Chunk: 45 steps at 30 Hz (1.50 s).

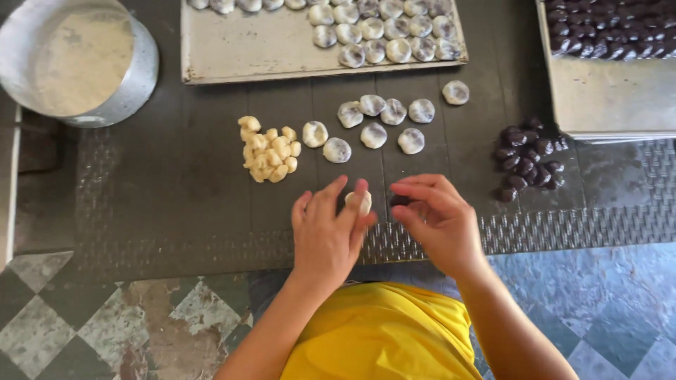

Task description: Manually filling small dough pieces with a dark round filling and sealing them by hand on a production table.

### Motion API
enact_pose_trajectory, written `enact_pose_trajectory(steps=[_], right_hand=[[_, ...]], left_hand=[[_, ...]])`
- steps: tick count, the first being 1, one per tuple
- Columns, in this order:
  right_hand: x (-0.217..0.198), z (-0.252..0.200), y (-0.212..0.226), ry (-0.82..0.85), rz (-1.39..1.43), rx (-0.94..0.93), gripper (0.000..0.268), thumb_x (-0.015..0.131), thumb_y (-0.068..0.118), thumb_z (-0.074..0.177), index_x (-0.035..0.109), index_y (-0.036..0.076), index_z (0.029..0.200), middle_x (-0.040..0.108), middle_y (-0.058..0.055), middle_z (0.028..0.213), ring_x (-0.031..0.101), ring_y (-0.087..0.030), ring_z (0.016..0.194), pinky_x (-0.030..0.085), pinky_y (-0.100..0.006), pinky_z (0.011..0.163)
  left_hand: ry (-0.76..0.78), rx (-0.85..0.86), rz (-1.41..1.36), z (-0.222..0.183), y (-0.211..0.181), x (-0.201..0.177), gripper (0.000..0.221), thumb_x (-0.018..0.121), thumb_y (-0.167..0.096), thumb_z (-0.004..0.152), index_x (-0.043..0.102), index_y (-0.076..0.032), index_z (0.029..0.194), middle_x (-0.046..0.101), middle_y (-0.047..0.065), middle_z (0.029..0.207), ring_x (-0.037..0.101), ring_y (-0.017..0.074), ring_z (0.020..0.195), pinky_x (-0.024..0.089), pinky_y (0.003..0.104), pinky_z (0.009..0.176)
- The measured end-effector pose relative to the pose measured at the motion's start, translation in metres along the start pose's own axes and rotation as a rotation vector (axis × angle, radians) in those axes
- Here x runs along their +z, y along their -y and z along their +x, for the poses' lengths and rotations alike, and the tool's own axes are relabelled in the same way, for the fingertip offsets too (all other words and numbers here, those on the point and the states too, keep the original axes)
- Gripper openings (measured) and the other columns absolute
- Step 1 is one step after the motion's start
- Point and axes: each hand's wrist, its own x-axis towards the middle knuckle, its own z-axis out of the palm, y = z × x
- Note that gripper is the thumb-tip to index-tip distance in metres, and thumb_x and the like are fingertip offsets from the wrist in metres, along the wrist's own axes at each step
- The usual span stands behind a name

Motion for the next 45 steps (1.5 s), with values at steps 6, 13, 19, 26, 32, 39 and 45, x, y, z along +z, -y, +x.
enact_pose_trajectory(steps=[6, 13, 19, 26, 32, 39, 45], right_hand=[[0.046, -0.008, -0.01, 0.08, -0.696, -0.47, 0.014, 0.082, 0.021, 0.093, 0.081, 0.01, 0.102, 0.073, -0.007, 0.094, 0.07, -0.027, 0.078, 0.058, -0.042, 0.073], [0.028, 0.004, -0.019, 0.197, -0.623, -0.389, 0.025, 0.079, 0.018, 0.093, 0.08, 0.009, 0.116, 0.075, -0.009, 0.093, 0.066, -0.035, 0.085, 0.054, -0.046, 0.077], [0.036, 0.016, -0.03, 0.188, -0.585, -0.504, 0.022, 0.082, 0.027, 0.092, 0.071, 0.01, 0.101, 0.076, -0.004, 0.104, 0.071, -0.031, 0.108, 0.052, -0.042, 0.092], [0.028, 0.016, -0.029, 0.255, -0.579, -0.494, 0.04, 0.081, 0.025, 0.093, 0.071, 0.005, 0.126, 0.072, -0.005, 0.099, 0.067, -0.032, 0.103, 0.051, -0.042, 0.086], [0.031, 0.0, -0.025, 0.186, -0.481, -0.535, 0.026, 0.081, 0.015, 0.09, 0.076, 0.006, 0.114, 0.078, -0.009, 0.11, 0.074, -0.036, 0.106, 0.058, -0.045, 0.091], [0.015, 0.006, 0.012, 0.15, 0.082, -0.105, 0.028, 0.088, -0.01, 0.075, 0.081, -0.004, 0.102, 0.077, -0.017, 0.097, 0.08, -0.022, 0.076, 0.069, -0.033, 0.071], [0.029, 0.012, -0.024, 0.076, 0.538, 0.218, 0.019, 0.081, -0.015, 0.079, 0.075, -0.013, 0.097, 0.071, -0.022, 0.081, 0.075, -0.028, 0.059, 0.07, -0.045, 0.049]], left_hand=[[0.073, -0.124, -0.067, 0.004, 0.02, 0.016, 0.009, 0.072, -0.04, 0.094, 0.074, -0.036, 0.101, 0.052, -0.01, 0.096, 0.055, 0.0195, 0.092, 0.04, 0.039, 0.075], [0.14, -0.078, -0.396, -0.004, 0.025, 0.002, 0.02, 0.08, -0.031, 0.092, 0.069, -0.031, 0.109, 0.069, -0.013, 0.095, 0.066, 0.0157, 0.093, 0.044, 0.034, 0.084], [0.057, -0.04, -0.416, 0.001, 0.031, -0.002, 0.03, 0.085, -0.033, 0.087, 0.076, -0.027, 0.115, 0.069, -0.008, 0.094, 0.062, 0.0202, 0.089, 0.046, 0.035, 0.08], [-0.024, 0.001, -0.326, 0.003, 0.026, -0.007, 0.026, 0.084, -0.032, 0.089, 0.074, -0.019, 0.108, 0.065, 0.001, 0.109, 0.064, 0.0265, 0.096, 0.049, 0.04, 0.081], [-0.066, 0.039, -0.469, 0.001, 0.019, 0.001, 0.024, 0.083, -0.021, 0.091, 0.072, -0.017, 0.112, 0.074, 0.0, 0.107, 0.073, 0.0249, 0.102, 0.055, 0.039, 0.095], [0.005, -0.327, -1.054, 0.021, -0.006, -0.046, 0.031, 0.084, -0.003, 0.089, 0.078, -0.011, 0.118, 0.077, 0.006, 0.104, 0.079, 0.0189, 0.089, 0.065, 0.027, 0.078], [-0.036, -0.585, -1.378, 0.018, -0.011, -0.037, 0.038, 0.084, 0.007, 0.085, 0.076, 0.002, 0.122, 0.08, 0.017, 0.1, 0.079, 0.0159, 0.083, 0.067, 0.027, 0.073]])
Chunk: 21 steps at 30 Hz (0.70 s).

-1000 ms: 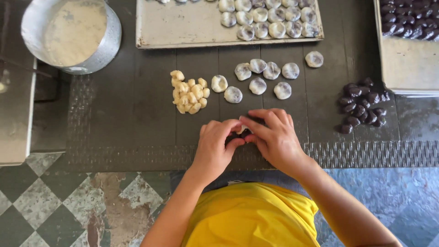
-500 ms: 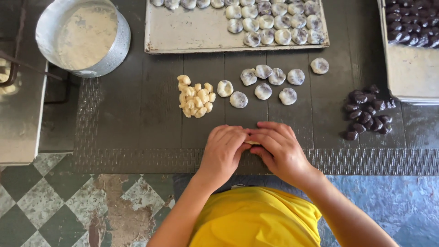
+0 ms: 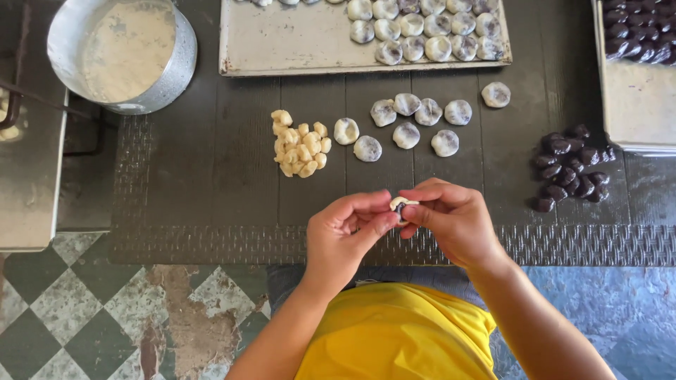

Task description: Manually filling small dough pieces with a dark round filling and sealing them by hand on a production table.

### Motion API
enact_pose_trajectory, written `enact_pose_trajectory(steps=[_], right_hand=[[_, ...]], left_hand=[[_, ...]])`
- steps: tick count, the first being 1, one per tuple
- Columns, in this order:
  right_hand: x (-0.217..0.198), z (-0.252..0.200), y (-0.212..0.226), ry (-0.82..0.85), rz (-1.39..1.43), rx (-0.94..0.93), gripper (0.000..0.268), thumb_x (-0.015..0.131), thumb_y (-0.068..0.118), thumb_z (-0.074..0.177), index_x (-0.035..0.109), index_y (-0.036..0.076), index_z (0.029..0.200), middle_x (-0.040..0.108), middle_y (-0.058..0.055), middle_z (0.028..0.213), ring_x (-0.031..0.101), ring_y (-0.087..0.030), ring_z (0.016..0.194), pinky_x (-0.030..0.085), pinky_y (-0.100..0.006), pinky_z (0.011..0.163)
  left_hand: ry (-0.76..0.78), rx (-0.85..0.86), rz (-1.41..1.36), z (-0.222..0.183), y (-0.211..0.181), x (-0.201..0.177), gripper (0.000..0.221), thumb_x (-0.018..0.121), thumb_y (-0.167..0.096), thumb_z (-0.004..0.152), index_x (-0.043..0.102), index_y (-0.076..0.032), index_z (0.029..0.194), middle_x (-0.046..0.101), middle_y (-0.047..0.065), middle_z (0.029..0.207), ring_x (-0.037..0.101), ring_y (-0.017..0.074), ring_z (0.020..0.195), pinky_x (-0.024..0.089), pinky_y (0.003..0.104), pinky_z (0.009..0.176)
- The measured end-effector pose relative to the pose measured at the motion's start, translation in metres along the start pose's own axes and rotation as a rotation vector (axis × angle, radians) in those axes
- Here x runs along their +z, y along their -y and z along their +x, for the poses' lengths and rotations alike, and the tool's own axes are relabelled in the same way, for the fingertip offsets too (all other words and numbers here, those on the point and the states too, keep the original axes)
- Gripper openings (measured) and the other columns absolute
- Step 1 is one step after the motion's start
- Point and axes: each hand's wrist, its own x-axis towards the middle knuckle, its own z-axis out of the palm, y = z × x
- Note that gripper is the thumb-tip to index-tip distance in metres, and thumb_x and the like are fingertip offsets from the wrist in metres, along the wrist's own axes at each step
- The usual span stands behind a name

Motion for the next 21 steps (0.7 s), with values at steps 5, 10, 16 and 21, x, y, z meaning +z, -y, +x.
enact_pose_trajectory(steps=[5, 10, 16, 21], right_hand=[[0.01, -0.006, -0.007, -0.154, 0.114, 0.217, 0.016, 0.075, -0.005, 0.091, 0.07, -0.015, 0.103, 0.066, -0.021, 0.074, 0.068, -0.029, 0.05, 0.064, -0.043, 0.041], [0.0, -0.016, 0.001, 0.018, -0.052, 0.229, 0.047, 0.07, 0.019, 0.097, 0.067, -0.018, 0.127, 0.076, -0.028, 0.088, 0.076, -0.03, 0.072, 0.068, -0.045, 0.064], [-0.005, -0.005, -0.004, 0.176, -1.174, -0.467, 0.021, 0.078, 0.008, 0.095, 0.082, 0.008, 0.116, 0.07, -0.009, 0.092, 0.071, -0.033, 0.082, 0.061, -0.041, 0.072], [0.012, -0.016, 0.012, 0.037, -1.039, -0.481, 0.046, 0.083, 0.0, 0.09, 0.072, 0.004, 0.135, 0.08, -0.006, 0.102, 0.077, -0.025, 0.088, 0.062, -0.037, 0.078]], left_hand=[[-0.046, 0.27, 0.267, 0.01, 0.002, 0.01, 0.033, 0.091, -0.011, 0.085, 0.082, -0.015, 0.116, 0.072, 0.009, 0.102, 0.075, 0.017, 0.08, 0.064, 0.027, 0.069], [-0.093, 0.245, 0.326, 0.011, 0.007, -0.002, 0.025, 0.09, -0.004, 0.083, 0.083, -0.015, 0.105, 0.081, 0.008, 0.106, 0.079, 0.0181, 0.082, 0.067, 0.029, 0.072], [0.132, 0.585, 1.038, 0.012, 0.02, -0.02, 0.022, 0.082, -0.033, 0.093, 0.08, -0.02, 0.111, 0.076, -0.004, 0.117, 0.067, 0.0197, 0.109, 0.047, 0.037, 0.093], [0.033, 0.424, 0.799, 0.021, 0.031, -0.011, 0.033, 0.09, -0.024, 0.085, 0.061, -0.015, 0.098, 0.076, -0.006, 0.085, 0.069, 0.0175, 0.078, 0.051, 0.034, 0.08]])
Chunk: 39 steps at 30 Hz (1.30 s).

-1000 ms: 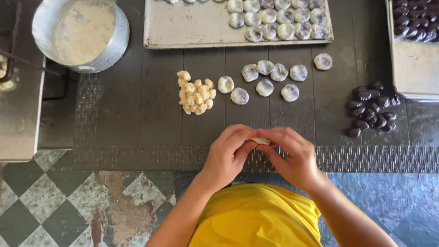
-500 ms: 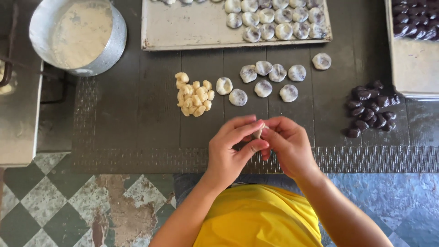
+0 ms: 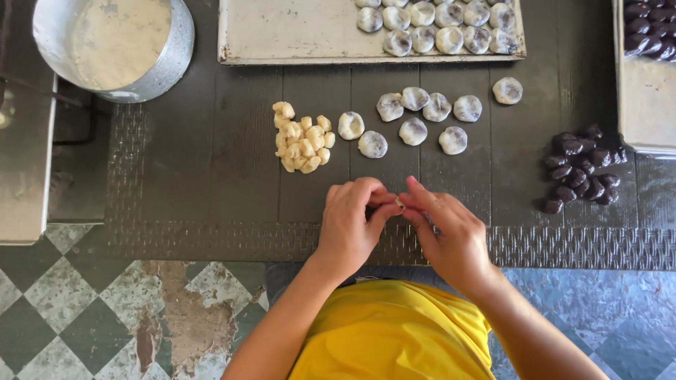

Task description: Manually filling small dough pieces with a dark round filling and sealing them by hand on a production table.

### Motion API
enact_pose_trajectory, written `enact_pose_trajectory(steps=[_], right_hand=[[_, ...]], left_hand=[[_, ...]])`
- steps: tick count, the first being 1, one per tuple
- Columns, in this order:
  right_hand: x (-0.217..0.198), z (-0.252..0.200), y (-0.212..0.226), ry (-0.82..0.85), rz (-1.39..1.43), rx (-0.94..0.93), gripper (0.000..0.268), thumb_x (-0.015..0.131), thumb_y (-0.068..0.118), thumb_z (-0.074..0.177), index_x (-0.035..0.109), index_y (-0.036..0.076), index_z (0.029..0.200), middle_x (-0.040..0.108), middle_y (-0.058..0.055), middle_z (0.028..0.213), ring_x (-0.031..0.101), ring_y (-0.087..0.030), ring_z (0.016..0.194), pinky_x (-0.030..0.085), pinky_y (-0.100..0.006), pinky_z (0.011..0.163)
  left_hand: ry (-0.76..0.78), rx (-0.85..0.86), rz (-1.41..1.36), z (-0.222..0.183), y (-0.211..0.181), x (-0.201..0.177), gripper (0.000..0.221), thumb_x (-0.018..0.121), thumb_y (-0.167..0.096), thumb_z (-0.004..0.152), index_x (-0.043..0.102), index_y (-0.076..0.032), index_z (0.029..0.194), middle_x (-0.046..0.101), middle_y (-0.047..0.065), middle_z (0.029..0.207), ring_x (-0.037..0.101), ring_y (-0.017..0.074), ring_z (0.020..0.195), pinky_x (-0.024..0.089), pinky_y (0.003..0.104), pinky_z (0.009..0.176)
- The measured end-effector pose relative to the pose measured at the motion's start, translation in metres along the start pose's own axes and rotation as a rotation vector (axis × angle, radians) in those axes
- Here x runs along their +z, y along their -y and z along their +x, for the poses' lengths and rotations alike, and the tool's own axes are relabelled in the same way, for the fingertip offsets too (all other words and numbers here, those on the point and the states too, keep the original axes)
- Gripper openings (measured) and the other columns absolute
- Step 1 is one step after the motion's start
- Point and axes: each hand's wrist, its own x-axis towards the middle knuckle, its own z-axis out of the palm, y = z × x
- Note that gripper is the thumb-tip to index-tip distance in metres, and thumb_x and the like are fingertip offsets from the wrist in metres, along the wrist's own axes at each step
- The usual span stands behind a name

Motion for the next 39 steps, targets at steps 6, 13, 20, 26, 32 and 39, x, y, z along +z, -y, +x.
enact_pose_trajectory(steps=[6, 13, 20, 26, 32, 39], right_hand=[[-0.012, 0.055, -0.043, 0.606, 0.16, 0.356, 0.034, 0.09, 0.022, 0.077, 0.075, 0.01, 0.106, 0.079, -0.003, 0.077, 0.069, -0.019, 0.07, 0.056, -0.038, 0.074], [0.006, 0.089, -0.016, 1.09, -0.443, 0.315, 0.062, 0.083, 0.053, 0.084, 0.052, 0.015, 0.123, 0.068, -0.008, 0.111, 0.075, -0.042, 0.101, 0.061, -0.055, 0.09], [-0.007, 0.077, -0.024, 0.977, -0.219, 0.062, 0.051, 0.073, 0.041, 0.093, 0.057, 0.018, 0.135, 0.059, -0.014, 0.105, 0.07, -0.046, 0.097, 0.06, -0.056, 0.087], [-0.004, 0.034, -0.043, 0.492, -0.141, -0.248, 0.02, 0.075, 0.028, 0.087, 0.063, 0.016, 0.098, 0.062, -0.005, 0.093, 0.067, -0.031, 0.089, 0.055, -0.045, 0.077], [-0.057, 0.048, -0.048, -0.11, -0.468, -0.301, 0.015, 0.082, 0.003, 0.092, 0.073, 0.01, 0.101, 0.067, -0.007, 0.097, 0.065, -0.029, 0.089, 0.052, -0.044, 0.082], [-0.043, 0.037, -0.038, 0.168, 0.154, 0.406, 0.016, 0.079, 0.017, 0.092, 0.083, 0.011, 0.106, 0.082, -0.013, 0.092, 0.076, -0.033, 0.086, 0.057, -0.046, 0.084]], left_hand=[[0.129, 0.057, -0.002, -0.006, 0.003, -0.004, 0.025, 0.075, -0.006, 0.095, 0.061, -0.011, 0.116, 0.079, 0.004, 0.094, 0.073, 0.0271, 0.083, 0.055, 0.04, 0.079], [-0.081, 0.012, 0.173, 0.012, 0.013, -0.048, 0.018, 0.072, -0.004, 0.098, 0.068, -0.012, 0.113, 0.073, 0.004, 0.1, 0.07, 0.0262, 0.088, 0.051, 0.039, 0.083], [-0.046, 0.235, 0.616, 0.051, 0.046, -0.062, 0.017, 0.078, -0.022, 0.098, 0.073, -0.02, 0.113, 0.069, -0.002, 0.101, 0.064, 0.023, 0.098, 0.045, 0.04, 0.086], [0.053, 0.31, 0.828, 0.07, 0.069, -0.042, 0.014, 0.08, -0.02, 0.085, 0.076, -0.018, 0.098, 0.063, 0.001, 0.087, 0.059, 0.0259, 0.089, 0.041, 0.043, 0.077], [0.004, 0.287, 0.739, 0.075, 0.062, -0.055, 0.018, 0.079, -0.009, 0.077, 0.073, -0.019, 0.09, 0.064, -0.003, 0.082, 0.057, 0.0255, 0.083, 0.038, 0.043, 0.074], [-0.035, 0.003, -0.245, 0.022, -0.019, -0.034, 0.025, 0.078, -0.004, 0.089, 0.078, -0.013, 0.112, 0.08, 0.006, 0.1, 0.077, 0.0256, 0.086, 0.06, 0.036, 0.08]])
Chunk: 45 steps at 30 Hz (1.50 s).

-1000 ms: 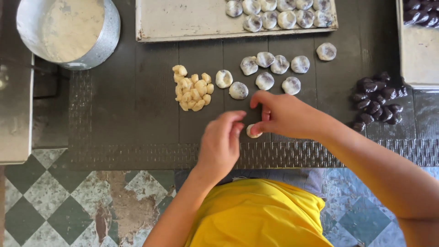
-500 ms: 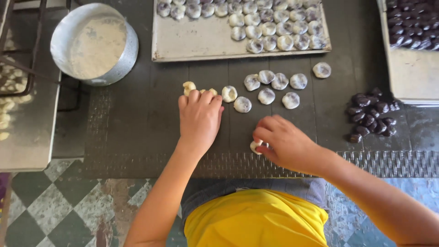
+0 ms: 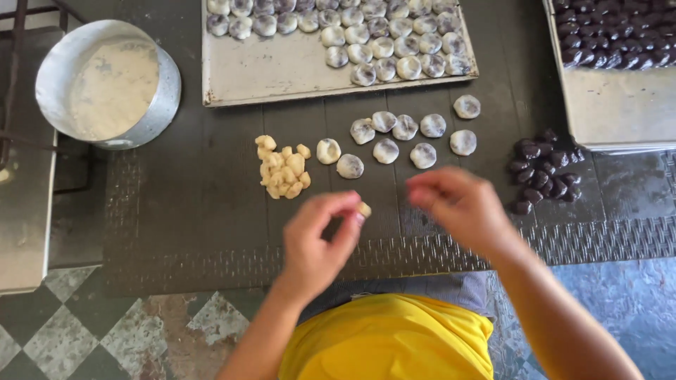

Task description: Manually filling small dough pieces with a dark round filling and sealing them by hand on a production table.

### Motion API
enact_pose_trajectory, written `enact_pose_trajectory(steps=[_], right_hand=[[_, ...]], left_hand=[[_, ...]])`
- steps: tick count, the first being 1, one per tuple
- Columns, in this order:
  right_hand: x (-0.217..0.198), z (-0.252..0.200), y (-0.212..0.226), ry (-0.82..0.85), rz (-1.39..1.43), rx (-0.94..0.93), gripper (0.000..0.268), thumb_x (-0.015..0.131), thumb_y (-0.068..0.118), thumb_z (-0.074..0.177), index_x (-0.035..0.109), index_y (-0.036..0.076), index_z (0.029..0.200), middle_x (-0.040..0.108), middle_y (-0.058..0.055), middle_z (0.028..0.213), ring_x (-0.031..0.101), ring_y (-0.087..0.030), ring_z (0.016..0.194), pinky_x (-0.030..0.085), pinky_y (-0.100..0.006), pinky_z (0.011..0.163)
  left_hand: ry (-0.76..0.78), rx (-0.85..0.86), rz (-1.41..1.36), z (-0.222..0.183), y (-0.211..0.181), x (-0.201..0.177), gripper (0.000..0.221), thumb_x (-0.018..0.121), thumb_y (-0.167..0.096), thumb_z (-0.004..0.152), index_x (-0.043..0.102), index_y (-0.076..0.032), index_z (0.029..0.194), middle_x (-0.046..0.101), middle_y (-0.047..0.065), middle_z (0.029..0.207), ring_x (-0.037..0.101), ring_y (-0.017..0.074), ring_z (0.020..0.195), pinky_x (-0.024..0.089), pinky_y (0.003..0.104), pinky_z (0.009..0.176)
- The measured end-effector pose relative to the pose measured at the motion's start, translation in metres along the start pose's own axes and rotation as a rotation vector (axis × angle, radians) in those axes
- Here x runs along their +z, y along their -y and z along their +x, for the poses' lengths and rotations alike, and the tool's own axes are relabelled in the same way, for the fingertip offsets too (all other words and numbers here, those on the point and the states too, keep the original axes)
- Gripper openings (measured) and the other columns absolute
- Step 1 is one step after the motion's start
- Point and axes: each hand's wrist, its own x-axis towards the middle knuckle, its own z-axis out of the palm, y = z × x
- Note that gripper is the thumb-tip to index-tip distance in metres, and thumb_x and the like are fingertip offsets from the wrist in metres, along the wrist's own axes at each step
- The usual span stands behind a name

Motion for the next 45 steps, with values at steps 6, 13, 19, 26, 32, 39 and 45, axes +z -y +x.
enact_pose_trajectory(steps=[6, 13, 19, 26, 32, 39, 45], right_hand=[[0.066, -0.025, -0.008, -0.199, -0.191, -0.439, 0.015, 0.08, 0.01, 0.09, 0.08, 0.015, 0.105, 0.08, 0.0, 0.095, 0.073, -0.024, 0.081, 0.057, -0.036, 0.075], [0.047, -0.067, -0.004, -0.09, -0.691, -0.566, 0.044, 0.065, 0.047, 0.1, 0.07, 0.027, 0.14, 0.065, 0.005, 0.15, 0.052, -0.037, 0.142, 0.039, -0.052, 0.112], [0.04, -0.053, -0.004, -0.048, -0.764, -0.503, 0.053, 0.06, 0.059, 0.098, 0.066, 0.036, 0.145, 0.056, -0.004, 0.161, 0.042, -0.045, 0.15, 0.028, -0.062, 0.119], [-0.044, -0.068, -0.054, -0.409, -0.875, -0.079, 0.038, 0.085, 0.042, 0.096, 0.075, 0.017, 0.123, 0.068, -0.006, 0.109, 0.066, -0.033, 0.1, 0.053, -0.048, 0.084], [-0.061, -0.075, -0.051, -0.381, -0.592, -0.022, 0.017, 0.074, 0.01, 0.111, 0.072, 0.0, 0.125, 0.066, -0.016, 0.11, 0.064, -0.029, 0.089, 0.053, -0.042, 0.081], [0.005, -0.059, 0.005, -0.308, -0.035, -0.153, 0.028, 0.08, -0.006, 0.096, 0.074, -0.001, 0.122, 0.069, -0.014, 0.114, 0.068, -0.013, 0.086, 0.056, -0.022, 0.078], [0.03, -0.048, 0.007, -0.333, -0.113, -0.212, 0.036, 0.095, 0.013, 0.084, 0.079, 0.005, 0.115, 0.076, -0.003, 0.079, 0.069, -0.016, 0.069, 0.06, -0.03, 0.071]], left_hand=[[0.051, 0.28, 0.383, -0.036, 0.028, 0.017, 0.041, 0.071, 0.001, 0.093, 0.07, -0.007, 0.133, 0.076, 0.01, 0.115, 0.074, 0.0299, 0.108, 0.056, 0.046, 0.099], [0.38, 0.318, 0.74, -0.048, 0.019, 0.004, 0.069, 0.05, -0.06, 0.104, 0.057, -0.01, 0.152, 0.051, 0.011, 0.162, 0.035, 0.0399, 0.156, 0.021, 0.075, 0.122], [0.336, 0.303, 0.717, -0.049, 0.027, 0.005, 0.067, 0.048, -0.062, 0.104, 0.06, -0.013, 0.149, 0.053, 0.015, 0.159, 0.043, 0.0412, 0.151, 0.024, 0.075, 0.12], [0.404, 0.306, 0.864, -0.06, 0.021, 0.0, 0.074, 0.049, -0.07, 0.101, 0.041, -0.031, 0.163, 0.044, 0.015, 0.165, 0.038, 0.0414, 0.155, 0.027, 0.075, 0.12], [0.383, 0.27, 0.683, -0.042, 0.01, 0.001, 0.051, 0.066, -0.056, 0.101, 0.061, -0.026, 0.142, 0.055, 0.015, 0.154, 0.051, 0.0378, 0.145, 0.032, 0.07, 0.119], [0.487, 0.309, 0.831, -0.036, 0.013, 0.012, 0.07, 0.057, -0.073, 0.098, 0.054, -0.033, 0.155, 0.034, 0.013, 0.17, 0.031, 0.0395, 0.158, 0.025, 0.079, 0.119], [0.257, 0.22, 0.744, -0.038, 0.047, 0.025, 0.037, 0.055, -0.057, 0.103, 0.07, -0.037, 0.13, 0.063, 0.0, 0.125, 0.063, 0.0273, 0.108, 0.044, 0.048, 0.089]])
